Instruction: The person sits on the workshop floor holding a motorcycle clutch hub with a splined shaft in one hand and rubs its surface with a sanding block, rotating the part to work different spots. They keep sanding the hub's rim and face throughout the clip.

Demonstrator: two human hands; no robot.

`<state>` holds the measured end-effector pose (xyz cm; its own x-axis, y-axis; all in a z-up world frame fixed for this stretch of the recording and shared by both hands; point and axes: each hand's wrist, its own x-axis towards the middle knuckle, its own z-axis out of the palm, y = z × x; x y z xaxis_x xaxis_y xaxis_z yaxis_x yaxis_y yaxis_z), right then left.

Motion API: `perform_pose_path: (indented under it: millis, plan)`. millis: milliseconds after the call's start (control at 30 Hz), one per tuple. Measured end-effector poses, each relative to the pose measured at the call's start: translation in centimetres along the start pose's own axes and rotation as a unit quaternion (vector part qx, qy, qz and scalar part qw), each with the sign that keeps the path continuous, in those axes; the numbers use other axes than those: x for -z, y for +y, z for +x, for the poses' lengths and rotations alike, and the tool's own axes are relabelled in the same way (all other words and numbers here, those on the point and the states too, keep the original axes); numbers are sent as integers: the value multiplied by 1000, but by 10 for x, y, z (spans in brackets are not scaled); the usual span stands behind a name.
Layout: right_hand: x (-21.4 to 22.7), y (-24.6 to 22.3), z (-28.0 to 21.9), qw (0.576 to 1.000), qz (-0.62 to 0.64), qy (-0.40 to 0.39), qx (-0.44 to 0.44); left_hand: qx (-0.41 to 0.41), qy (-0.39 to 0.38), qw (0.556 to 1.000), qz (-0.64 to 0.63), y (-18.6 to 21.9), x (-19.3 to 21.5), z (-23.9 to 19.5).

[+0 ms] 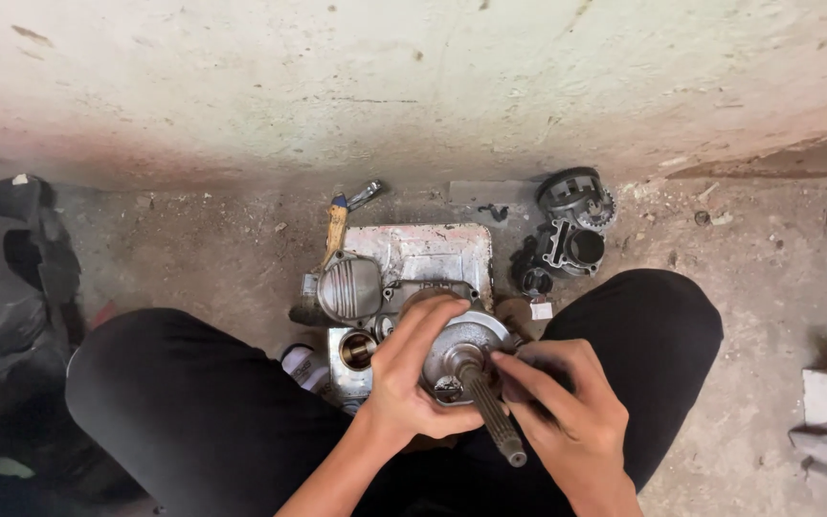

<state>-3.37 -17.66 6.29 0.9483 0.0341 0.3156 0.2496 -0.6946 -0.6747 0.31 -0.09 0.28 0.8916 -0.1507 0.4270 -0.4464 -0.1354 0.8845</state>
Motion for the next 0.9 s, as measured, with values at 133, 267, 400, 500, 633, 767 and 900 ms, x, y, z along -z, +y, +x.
perform_pose_path:
  millis: [133,267,400,500,633,767,900]
  plan:
    - [-9,-2,13,1000,-15,19,9,12,-12,1000,-2,1,1,1]
    - [-8,-5,21,999,2,11,46,-1,2,1000,-8,-1,-1,1]
    - [0,0,9,999,-23,3,35,1,-22,1000,-5,3,6,5]
    - [-6,-2,12,998,-47,8,31,-17,-15,1000,1,-2,5,3]
    - [-10,-10,23,998,-31,12,50,-8,-10,1000,9,-3,4,0]
    - [-1,-9,11,999,-43,-10,22,-12,-7,1000,-1,-2,5,1]
    - [-4,-10,11,999,-43,5,24,-10,-7,1000,2,0,6,1]
